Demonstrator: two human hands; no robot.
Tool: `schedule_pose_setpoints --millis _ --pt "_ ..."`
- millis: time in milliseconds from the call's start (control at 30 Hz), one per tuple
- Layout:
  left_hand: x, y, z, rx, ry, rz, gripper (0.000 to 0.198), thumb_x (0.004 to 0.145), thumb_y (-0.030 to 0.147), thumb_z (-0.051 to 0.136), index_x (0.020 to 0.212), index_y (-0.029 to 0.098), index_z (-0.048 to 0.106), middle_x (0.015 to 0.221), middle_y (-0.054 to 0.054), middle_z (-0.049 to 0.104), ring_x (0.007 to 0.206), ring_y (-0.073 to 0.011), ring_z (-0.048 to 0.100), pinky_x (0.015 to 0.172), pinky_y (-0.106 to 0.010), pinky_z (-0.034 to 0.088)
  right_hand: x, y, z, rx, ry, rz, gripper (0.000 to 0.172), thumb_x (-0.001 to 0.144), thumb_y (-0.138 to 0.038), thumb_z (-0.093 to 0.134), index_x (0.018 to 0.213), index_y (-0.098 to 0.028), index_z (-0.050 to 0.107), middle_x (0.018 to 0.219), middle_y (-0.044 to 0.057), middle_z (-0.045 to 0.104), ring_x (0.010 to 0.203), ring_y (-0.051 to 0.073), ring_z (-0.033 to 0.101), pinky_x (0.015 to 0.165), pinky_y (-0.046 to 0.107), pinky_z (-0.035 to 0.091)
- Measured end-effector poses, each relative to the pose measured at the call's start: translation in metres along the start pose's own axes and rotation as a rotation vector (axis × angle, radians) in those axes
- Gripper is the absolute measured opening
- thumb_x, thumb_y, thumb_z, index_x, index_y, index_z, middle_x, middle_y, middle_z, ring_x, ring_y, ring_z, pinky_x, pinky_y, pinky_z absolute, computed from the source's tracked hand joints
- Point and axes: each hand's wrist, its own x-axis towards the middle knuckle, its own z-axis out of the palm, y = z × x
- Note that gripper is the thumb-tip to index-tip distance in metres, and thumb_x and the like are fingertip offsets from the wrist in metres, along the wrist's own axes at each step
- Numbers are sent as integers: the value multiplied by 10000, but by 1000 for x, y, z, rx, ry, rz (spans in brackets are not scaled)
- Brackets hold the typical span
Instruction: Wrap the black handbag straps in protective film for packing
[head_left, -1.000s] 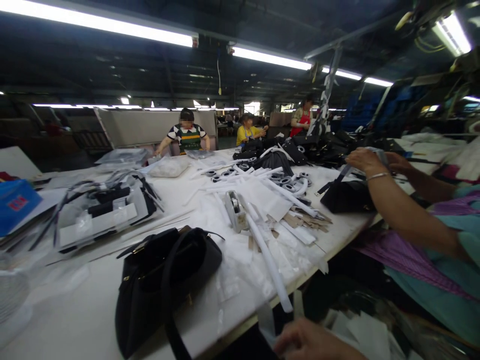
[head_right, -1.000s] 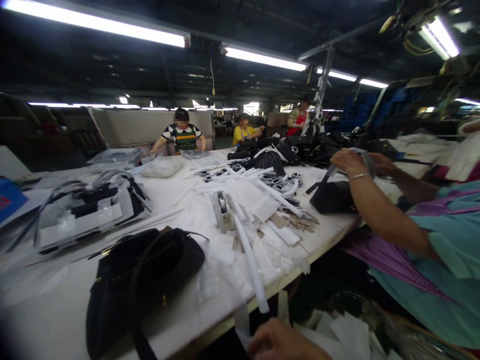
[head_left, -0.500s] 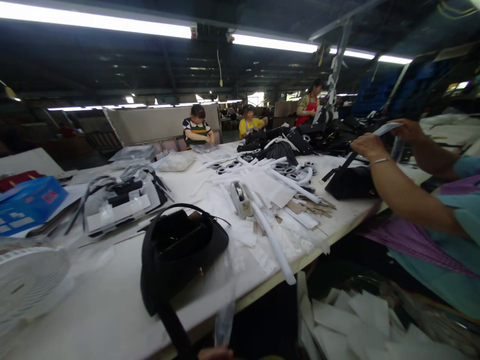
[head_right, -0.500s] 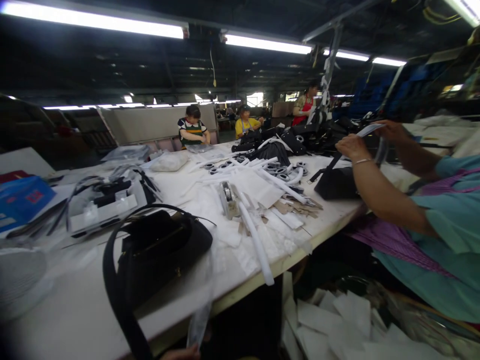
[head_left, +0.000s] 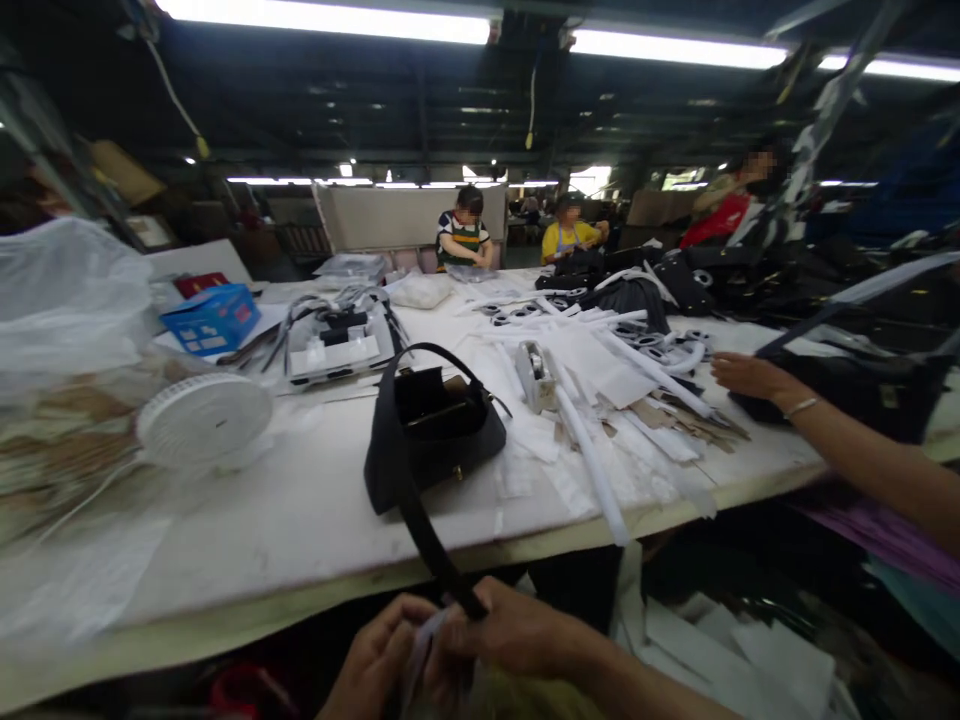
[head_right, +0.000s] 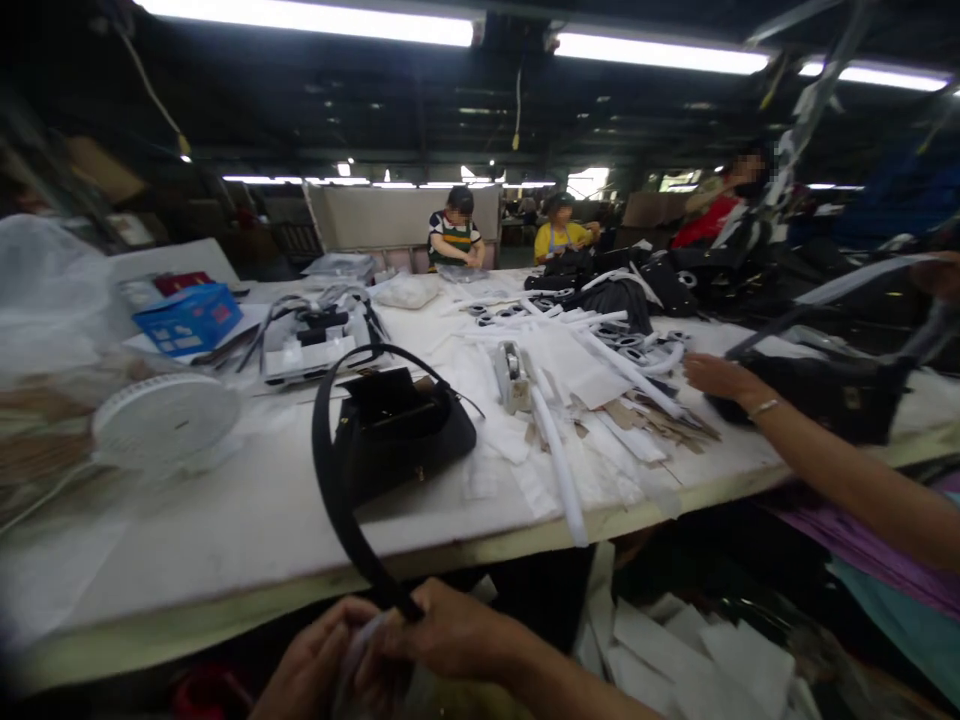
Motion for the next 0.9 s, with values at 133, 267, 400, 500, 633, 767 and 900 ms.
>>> schedule_pose_setpoints --millis 133,267,400,500,633,767,900 --pt "1 8 -6 -47 -64 9 589 779 710 583 840 127 637 721 -59 652 663 -167 564 643 -265 413 35 53 11 24 -119 -8 592 770 -681 627 860 -108 747 735 59 682 632 144 640 683 280 507" --pt "-10 18 -19 -50 31 -1 553 643 649 752 752 143 555 623 6 558 542 -87 416 533 -211 297 46 36 -10 -27 -89 18 654 796 -711 571 941 -88 704 705 68 669 495 113 587 506 229 461" --pt "-25 25 -36 -69 285 39 538 630 627 757 743 170 496 585 58 459 527 -74 346 511 -199 255 60 30 -9 -84 188 41 563 798 -629 628 973 -98 698 550 -23 566 384 41 360 378 176 215" --pt "-30 29 -43 18 362 62 471 687 588 716 745 165 515 583 58 437 533 -82 343 515 -205 256 73 36 1 -125 235 62 499 713 -483 764 1070 -139 704 686 -3 643 524 74 476 462 182 325" --pt "-26 34 -40 166 417 91 435 710 569 669 689 162 517 585 48 420 553 -97 344 529 -220 269 88 35 15 -132 143 -28 453 644 -359 821 1041 -161 729 915 38 705 782 152 596 702 236 461" --pt "-23 37 -35 232 427 94 409 753 559 610 670 169 518 589 38 436 562 -112 368 541 -232 292 97 31 22 -199 144 -8 248 713 -303 735 904 -145 733 785 14 688 661 122 573 624 215 447" --pt "-22 35 -33 293 386 100 403 816 554 551 698 169 544 635 16 499 609 -135 430 573 -240 331 96 39 23 -295 28 110 152 768 -225 591 855 -157 696 687 -24 646 511 84 509 508 194 394"
